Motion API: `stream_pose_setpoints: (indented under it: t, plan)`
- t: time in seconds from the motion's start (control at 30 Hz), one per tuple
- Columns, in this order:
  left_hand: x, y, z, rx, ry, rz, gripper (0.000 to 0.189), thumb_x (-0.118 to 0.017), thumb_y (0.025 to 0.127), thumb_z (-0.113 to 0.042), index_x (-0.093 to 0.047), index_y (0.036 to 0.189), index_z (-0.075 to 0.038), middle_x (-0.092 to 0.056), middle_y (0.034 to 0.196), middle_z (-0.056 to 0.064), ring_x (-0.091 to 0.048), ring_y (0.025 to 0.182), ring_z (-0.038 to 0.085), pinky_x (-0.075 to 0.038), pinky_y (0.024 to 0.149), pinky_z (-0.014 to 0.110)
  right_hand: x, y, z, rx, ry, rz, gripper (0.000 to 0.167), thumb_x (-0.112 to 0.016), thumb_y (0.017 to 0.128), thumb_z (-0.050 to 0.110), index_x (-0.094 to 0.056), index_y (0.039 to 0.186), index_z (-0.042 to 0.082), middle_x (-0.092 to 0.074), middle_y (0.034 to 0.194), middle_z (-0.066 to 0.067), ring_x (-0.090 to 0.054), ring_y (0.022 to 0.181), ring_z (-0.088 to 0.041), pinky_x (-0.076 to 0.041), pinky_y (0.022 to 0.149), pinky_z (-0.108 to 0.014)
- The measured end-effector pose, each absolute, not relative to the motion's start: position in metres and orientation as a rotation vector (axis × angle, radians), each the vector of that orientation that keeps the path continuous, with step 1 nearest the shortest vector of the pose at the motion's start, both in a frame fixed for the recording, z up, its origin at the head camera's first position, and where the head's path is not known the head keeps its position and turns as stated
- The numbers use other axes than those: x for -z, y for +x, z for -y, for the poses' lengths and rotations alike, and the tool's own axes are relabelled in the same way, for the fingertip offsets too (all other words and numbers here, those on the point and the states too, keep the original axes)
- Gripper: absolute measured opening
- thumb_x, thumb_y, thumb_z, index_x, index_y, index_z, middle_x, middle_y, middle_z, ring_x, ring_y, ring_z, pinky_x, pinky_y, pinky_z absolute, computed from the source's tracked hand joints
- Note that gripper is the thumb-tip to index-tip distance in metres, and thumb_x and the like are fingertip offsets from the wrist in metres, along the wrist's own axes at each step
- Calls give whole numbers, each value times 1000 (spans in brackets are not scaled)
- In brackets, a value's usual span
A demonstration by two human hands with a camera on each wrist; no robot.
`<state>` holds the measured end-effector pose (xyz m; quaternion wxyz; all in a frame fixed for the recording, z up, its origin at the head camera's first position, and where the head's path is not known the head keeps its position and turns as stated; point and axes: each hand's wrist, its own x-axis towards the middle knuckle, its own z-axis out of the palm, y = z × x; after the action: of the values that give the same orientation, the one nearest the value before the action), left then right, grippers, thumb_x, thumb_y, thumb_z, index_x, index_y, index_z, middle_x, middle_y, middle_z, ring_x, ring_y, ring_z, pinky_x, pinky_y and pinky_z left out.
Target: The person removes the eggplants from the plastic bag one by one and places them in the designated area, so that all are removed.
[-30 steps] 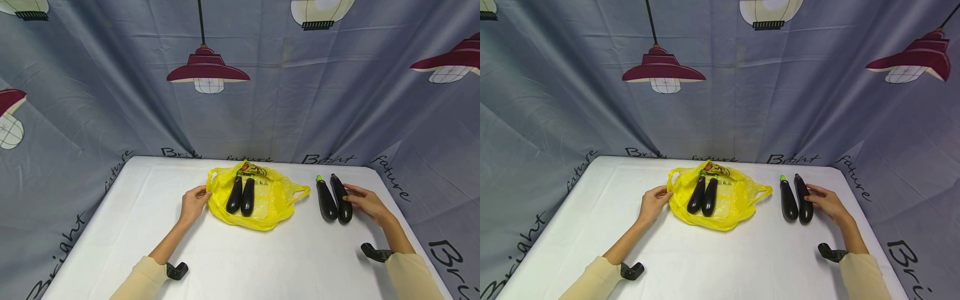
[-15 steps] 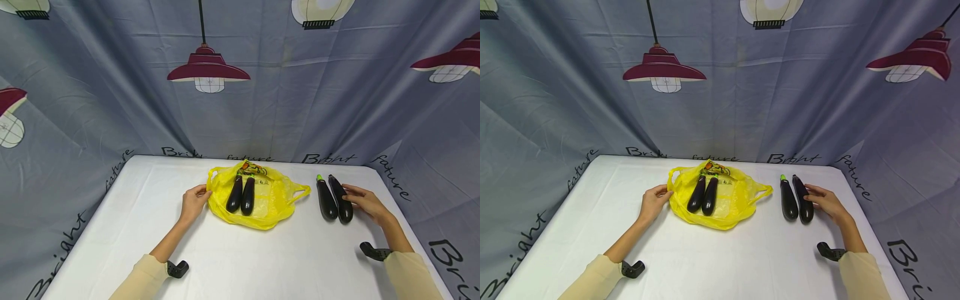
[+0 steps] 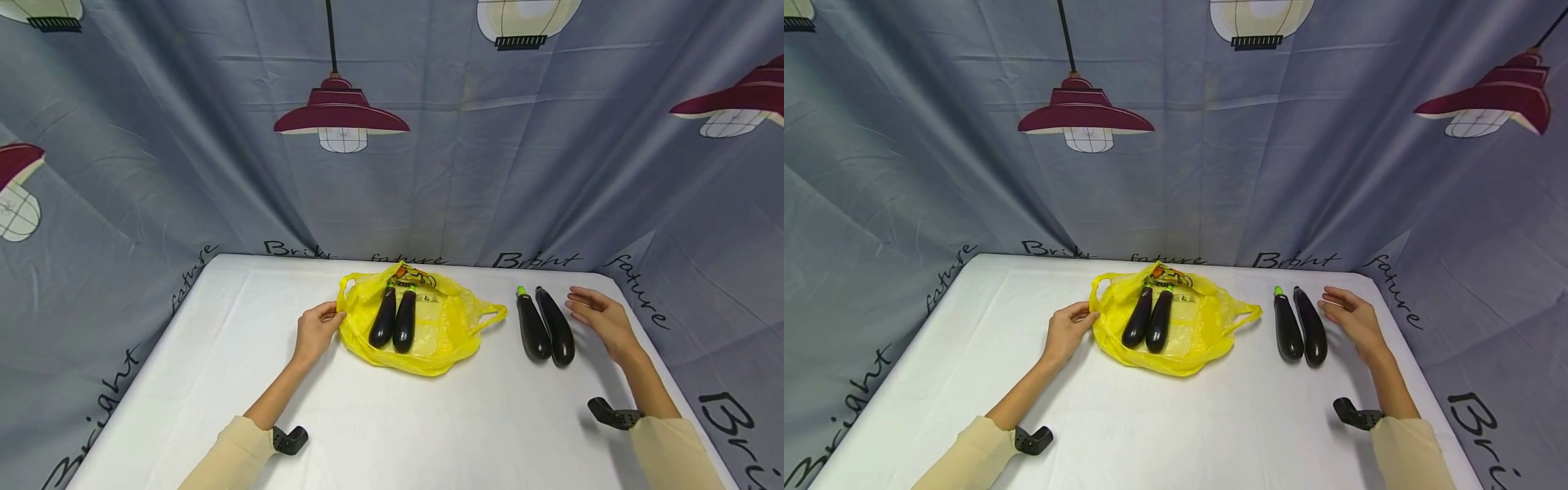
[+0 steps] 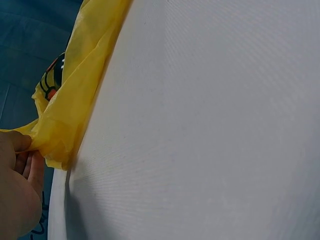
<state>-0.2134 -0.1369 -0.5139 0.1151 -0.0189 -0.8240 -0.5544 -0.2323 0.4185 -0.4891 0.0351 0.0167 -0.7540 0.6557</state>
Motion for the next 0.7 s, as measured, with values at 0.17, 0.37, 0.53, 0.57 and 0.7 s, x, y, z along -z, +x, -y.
stream_pose_setpoints:
  t: [0.17, 0.37, 0.53, 0.57, 0.7]
  plan:
    - [514, -213, 137, 1633, -47, 2414, 22, -72, 92, -3, -72, 112, 5, -73, 102, 18, -71, 95, 29, -59, 74, 27, 463, -227, -384, -1967, 124, 2311, 37, -69, 95, 7, -62, 131, 4, -66, 111, 12, -64, 98, 1, -53, 81, -14]
    - [514, -213, 137, 1636, -38, 2415, 23, -72, 92, -3, -72, 113, 5, -73, 103, 18, -71, 95, 30, -59, 75, 28, 438, -218, -332, -1841, 107, 2501, 49, -65, 99, 15, -49, 140, -7, -63, 123, 0, -61, 100, 6, -52, 84, -14]
    - [515, -213, 137, 1628, -39, 2420, 23, -72, 91, -3, -72, 113, 5, -73, 103, 19, -71, 95, 30, -59, 75, 28, 435, -215, -294, -1847, 127, 2585, 53, -65, 100, 21, -48, 143, -6, -52, 139, -26, -61, 103, 2, -52, 88, -17]
    - [515, -213, 137, 1625, -40, 2421, 23, -72, 91, -3, -72, 113, 6, -73, 103, 19, -71, 95, 30, -59, 75, 28, 436, -214, -288, -1856, 128, 2592, 53, -65, 100, 23, -49, 143, -4, -52, 140, -26, -61, 104, 0, -51, 88, -17]
    - [513, -213, 137, 1622, -38, 2420, 23, -72, 92, -3, -72, 113, 6, -73, 103, 19, -71, 95, 30, -59, 75, 29, 440, -213, -260, -1929, 142, 2573, 53, -67, 98, 22, -51, 141, -3, -53, 140, -24, -64, 109, -14, -52, 89, -19]
